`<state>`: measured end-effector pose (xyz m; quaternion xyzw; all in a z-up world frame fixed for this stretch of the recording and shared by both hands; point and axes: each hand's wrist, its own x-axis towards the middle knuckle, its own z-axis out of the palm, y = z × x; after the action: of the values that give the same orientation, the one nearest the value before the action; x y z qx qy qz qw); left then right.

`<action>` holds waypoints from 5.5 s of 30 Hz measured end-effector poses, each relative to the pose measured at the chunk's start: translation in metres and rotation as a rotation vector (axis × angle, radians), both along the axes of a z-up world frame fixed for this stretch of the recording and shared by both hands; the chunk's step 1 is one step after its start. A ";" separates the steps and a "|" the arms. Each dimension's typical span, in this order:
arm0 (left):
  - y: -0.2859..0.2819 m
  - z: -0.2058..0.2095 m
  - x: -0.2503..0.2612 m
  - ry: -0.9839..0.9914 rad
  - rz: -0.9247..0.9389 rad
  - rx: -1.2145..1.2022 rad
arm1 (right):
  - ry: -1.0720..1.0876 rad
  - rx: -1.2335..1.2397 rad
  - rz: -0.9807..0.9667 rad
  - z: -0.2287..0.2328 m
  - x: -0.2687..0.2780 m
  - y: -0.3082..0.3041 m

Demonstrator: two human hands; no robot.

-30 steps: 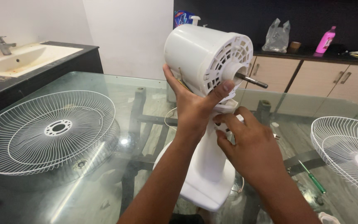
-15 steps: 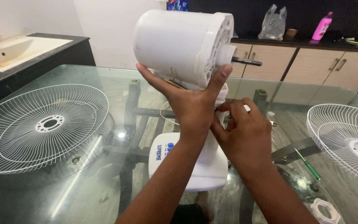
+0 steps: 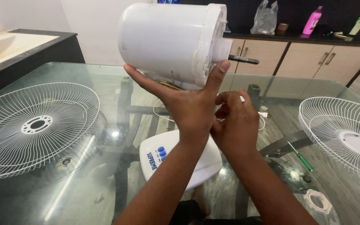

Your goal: The person assembles a white table fan by attaching the motor housing to the stand and securing it with a screw. They repeatedly adjust the connection and rotate the motor housing to check alignment.

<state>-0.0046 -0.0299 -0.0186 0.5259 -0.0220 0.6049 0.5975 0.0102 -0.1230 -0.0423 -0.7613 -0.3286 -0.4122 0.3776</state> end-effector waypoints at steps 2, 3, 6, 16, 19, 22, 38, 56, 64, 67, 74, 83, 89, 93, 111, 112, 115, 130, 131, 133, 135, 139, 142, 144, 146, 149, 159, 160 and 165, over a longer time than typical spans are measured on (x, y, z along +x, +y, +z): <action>0.001 0.000 0.001 -0.004 -0.001 -0.006 | 0.030 -0.018 0.011 0.002 0.002 0.001; 0.001 -0.001 0.002 -0.018 -0.016 -0.017 | 0.056 -0.027 0.017 0.002 0.002 0.001; 0.002 -0.002 0.003 -0.031 -0.024 -0.023 | 0.074 -0.042 0.035 0.003 0.001 0.003; 0.003 -0.001 0.003 0.027 0.036 -0.045 | -0.029 -0.105 0.108 0.018 -0.004 -0.007; 0.002 -0.002 0.001 0.025 -0.007 -0.041 | 0.038 -0.020 0.116 0.017 -0.013 -0.005; 0.001 -0.003 0.000 -0.018 -0.040 -0.033 | 0.060 0.015 0.066 0.015 -0.020 -0.001; 0.000 -0.006 0.004 -0.035 0.047 0.015 | -0.101 -0.058 0.075 -0.004 0.006 0.008; 0.006 -0.001 0.003 -0.046 -0.035 -0.077 | 0.024 -0.062 0.153 0.021 -0.005 -0.003; 0.012 0.000 0.007 -0.081 -0.022 -0.056 | 0.218 -0.113 -0.015 0.030 -0.004 -0.026; 0.014 -0.002 0.006 -0.034 -0.030 -0.049 | 0.123 -0.111 -0.104 0.016 0.016 -0.059; 0.024 -0.001 0.007 -0.037 -0.074 0.006 | 0.693 -0.480 -0.364 -0.098 0.082 -0.102; 0.036 0.001 0.003 -0.025 -0.136 -0.017 | 0.955 -0.517 -0.345 -0.126 0.114 -0.127; 0.043 0.013 -0.002 -0.157 -0.289 -0.070 | 0.622 -0.418 -0.329 -0.107 0.111 -0.129; 0.049 0.018 -0.008 -0.141 -0.328 -0.037 | 0.753 -0.007 -0.133 -0.096 0.092 -0.110; 0.040 0.027 -0.023 -0.102 -0.466 0.063 | 0.275 0.161 0.069 -0.048 0.016 0.050; 0.042 0.028 -0.023 -0.106 -0.474 0.055 | 0.265 0.156 0.055 -0.048 0.016 0.052; 0.048 0.030 -0.027 -0.101 -0.517 0.021 | 0.278 0.093 0.034 -0.052 0.021 0.051; 0.082 0.034 -0.029 -0.196 -0.909 0.128 | 0.696 -0.095 0.514 -0.064 0.078 -0.020; 0.083 0.032 -0.029 -0.219 -0.967 0.064 | 0.708 -0.116 0.543 -0.066 0.083 -0.026; 0.084 0.030 -0.030 -0.260 -1.082 -0.071 | 0.768 -0.107 0.741 -0.070 0.091 -0.035; 0.087 0.031 -0.032 -0.305 -1.252 -0.036 | 0.816 -0.103 0.888 -0.075 0.096 -0.040; 0.087 0.035 -0.034 -0.350 -1.514 0.070 | 0.848 -0.076 1.074 -0.079 0.098 -0.043; 0.082 0.033 -0.028 -0.416 -1.748 0.128 | 0.980 -0.012 1.161 -0.080 0.100 -0.043; 0.081 0.026 -0.025 -0.390 -1.679 0.075 | 1.072 0.049 1.210 -0.084 0.102 -0.042; 0.082 0.017 -0.020 -0.366 -1.601 0.000 | 1.126 0.120 1.264 -0.088 0.104 -0.042; 0.079 0.005 -0.010 -0.350 -1.521 -0.118 | 0.953 0.048 0.898 -0.090 0.112 -0.043; 0.071 -0.007 0.006 -0.336 -1.494 -0.141 | 0.768 0.276 0.960 -0.028 0.074 -0.042; 0.069 -0.007 0.007 -0.345 -1.473 -0.115 | 0.642 0.158 0.877 -0.021 0.065 -0.042; 0.061 -0.003 0.008 -0.264 -1.458 -0.079 | 0.325 -0.183 0.576 0.015 0.038 -0.052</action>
<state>0.0038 0.0316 -0.0218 0.2788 -0.4154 0.1133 0.8584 0.0487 -0.1749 -0.0275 -0.7237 -0.5013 -0.1308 0.4559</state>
